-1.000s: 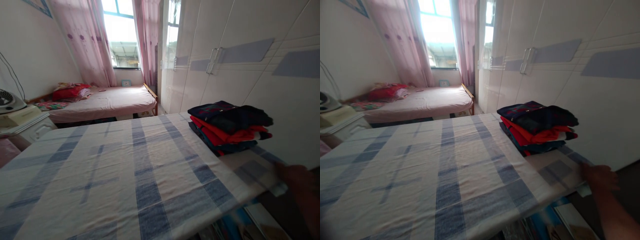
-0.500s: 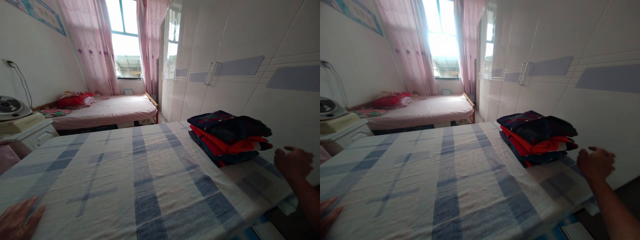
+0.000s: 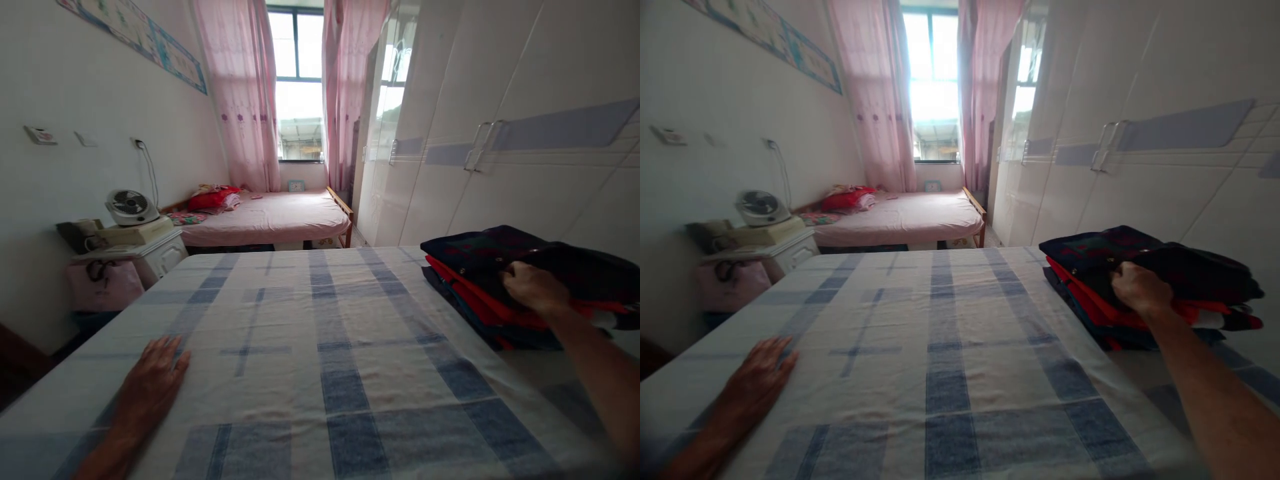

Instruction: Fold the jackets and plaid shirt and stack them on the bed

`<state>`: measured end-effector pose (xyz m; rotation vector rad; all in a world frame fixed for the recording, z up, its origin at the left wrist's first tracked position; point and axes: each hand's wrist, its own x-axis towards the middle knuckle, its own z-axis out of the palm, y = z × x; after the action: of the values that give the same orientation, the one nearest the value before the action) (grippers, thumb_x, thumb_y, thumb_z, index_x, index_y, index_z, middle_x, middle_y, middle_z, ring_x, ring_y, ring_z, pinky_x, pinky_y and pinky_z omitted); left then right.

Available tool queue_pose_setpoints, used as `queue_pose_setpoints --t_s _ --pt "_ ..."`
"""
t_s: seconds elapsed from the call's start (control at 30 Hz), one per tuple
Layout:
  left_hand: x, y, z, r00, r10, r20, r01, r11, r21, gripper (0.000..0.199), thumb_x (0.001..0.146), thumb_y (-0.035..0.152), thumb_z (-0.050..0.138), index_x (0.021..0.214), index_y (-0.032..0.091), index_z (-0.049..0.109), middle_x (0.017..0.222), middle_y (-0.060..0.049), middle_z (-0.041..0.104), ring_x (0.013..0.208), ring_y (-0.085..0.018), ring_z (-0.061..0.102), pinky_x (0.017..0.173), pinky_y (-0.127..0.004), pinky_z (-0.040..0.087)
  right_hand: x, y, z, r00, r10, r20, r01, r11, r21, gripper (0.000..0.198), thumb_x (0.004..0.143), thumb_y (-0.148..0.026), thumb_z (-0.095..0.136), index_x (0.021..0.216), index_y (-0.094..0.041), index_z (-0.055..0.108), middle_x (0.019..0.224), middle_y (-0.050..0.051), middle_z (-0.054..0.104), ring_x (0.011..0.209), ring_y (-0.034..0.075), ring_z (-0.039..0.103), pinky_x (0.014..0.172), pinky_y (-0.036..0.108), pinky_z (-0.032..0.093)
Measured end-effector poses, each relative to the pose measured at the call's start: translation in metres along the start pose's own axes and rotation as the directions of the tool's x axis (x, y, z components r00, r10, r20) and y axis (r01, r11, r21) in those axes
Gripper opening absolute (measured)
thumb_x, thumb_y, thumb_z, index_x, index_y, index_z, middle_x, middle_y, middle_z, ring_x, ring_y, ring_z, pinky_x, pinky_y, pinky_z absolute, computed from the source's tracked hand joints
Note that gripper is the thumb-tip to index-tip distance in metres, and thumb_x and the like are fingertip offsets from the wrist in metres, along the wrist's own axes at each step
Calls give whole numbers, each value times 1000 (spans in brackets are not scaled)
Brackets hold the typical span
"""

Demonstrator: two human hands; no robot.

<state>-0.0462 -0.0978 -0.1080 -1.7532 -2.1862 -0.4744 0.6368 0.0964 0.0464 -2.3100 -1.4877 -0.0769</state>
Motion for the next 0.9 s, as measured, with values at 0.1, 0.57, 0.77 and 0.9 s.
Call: queue_pose_setpoints --t_s 0.1,0.57,0.77,0.9 --pt "1 3 0 998 -1 -63 6 997 72 64 86 45 27 117 -1 58 126 -26 56 128 -35 43 109 -46 32 2 -7 -7 991 100 -86 -60 920 388 15 73 -20 59 60 -22 51 74 12 60 82 28 58 76 43 36" --pt "13 153 -84 992 125 -24 -106 712 -695 44 86 43 48 125 22 52 124 -10 58 97 -22 65 82 -39 55 -169 -222 -48 622 -778 -89 103 -31 994 15 81 -32 58 75 -19 54 73 -4 51 66 9 48 64 22 41" --pt "0 215 -70 996 -68 61 86 476 -875 24 76 38 62 91 19 62 81 -3 64 74 -20 60 70 -34 51 -221 -235 4 253 -962 106 219 164 962 17 85 -33 50 82 -18 59 81 1 65 75 13 59 70 26 47" --pt "11 200 -58 986 -144 84 136 413 -900 24 73 40 62 67 18 58 62 0 59 61 -17 55 62 -32 48 -170 -197 60 708 -703 70 314 402 860 21 85 -33 46 88 -18 60 81 3 68 78 14 64 71 26 48"
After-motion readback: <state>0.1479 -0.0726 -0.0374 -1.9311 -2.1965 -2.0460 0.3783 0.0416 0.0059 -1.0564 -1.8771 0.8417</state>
